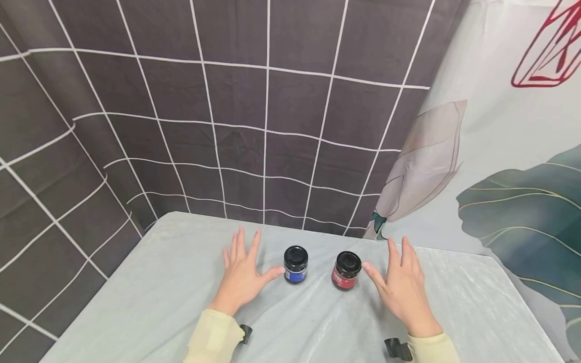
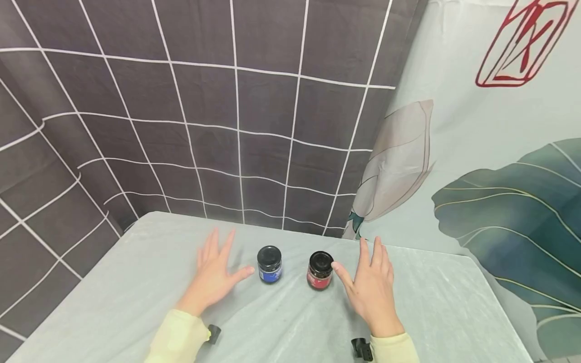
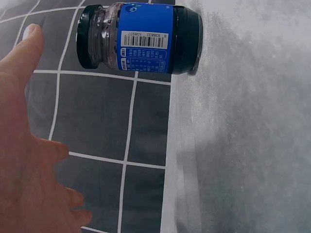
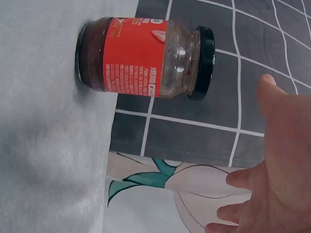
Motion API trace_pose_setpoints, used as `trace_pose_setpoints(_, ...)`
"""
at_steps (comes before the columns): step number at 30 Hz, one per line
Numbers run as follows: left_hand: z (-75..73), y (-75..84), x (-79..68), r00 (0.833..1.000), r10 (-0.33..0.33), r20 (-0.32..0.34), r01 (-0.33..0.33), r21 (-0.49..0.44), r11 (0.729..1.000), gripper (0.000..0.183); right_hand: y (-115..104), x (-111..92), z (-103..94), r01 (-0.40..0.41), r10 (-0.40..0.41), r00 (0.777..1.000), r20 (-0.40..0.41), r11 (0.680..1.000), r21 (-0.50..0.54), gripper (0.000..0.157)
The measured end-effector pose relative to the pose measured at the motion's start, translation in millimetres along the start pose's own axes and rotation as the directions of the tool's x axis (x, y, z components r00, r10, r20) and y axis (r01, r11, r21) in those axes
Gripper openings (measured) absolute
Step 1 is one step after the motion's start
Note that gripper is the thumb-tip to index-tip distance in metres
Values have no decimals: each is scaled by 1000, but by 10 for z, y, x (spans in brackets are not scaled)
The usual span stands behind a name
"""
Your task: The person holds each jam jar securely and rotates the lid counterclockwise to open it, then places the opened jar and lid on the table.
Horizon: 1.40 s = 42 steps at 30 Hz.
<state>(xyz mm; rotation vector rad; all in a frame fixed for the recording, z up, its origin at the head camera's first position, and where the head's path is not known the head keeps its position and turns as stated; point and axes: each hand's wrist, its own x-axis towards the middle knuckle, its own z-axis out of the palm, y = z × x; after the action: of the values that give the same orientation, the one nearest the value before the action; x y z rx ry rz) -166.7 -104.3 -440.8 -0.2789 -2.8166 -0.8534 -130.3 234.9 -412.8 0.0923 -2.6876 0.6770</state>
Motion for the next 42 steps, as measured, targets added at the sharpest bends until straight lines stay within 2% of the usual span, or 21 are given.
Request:
trace_pose_setpoints(14,33,25,-39,1000,18,5,-18,-36,999,105,-76,6,35,-2,1,1000,17,999,32,84)
trace_pose_setpoints(22,53,68,-67,999,11,39,-8,-78,997,103,-132,8,68,26,-25,1000,-10,999,45,84)
trace_pose_setpoints(42,130,126,-92,999,39,36,-34,-136,990,100,-250,20,107,54,-52,998,-34,997,59,87)
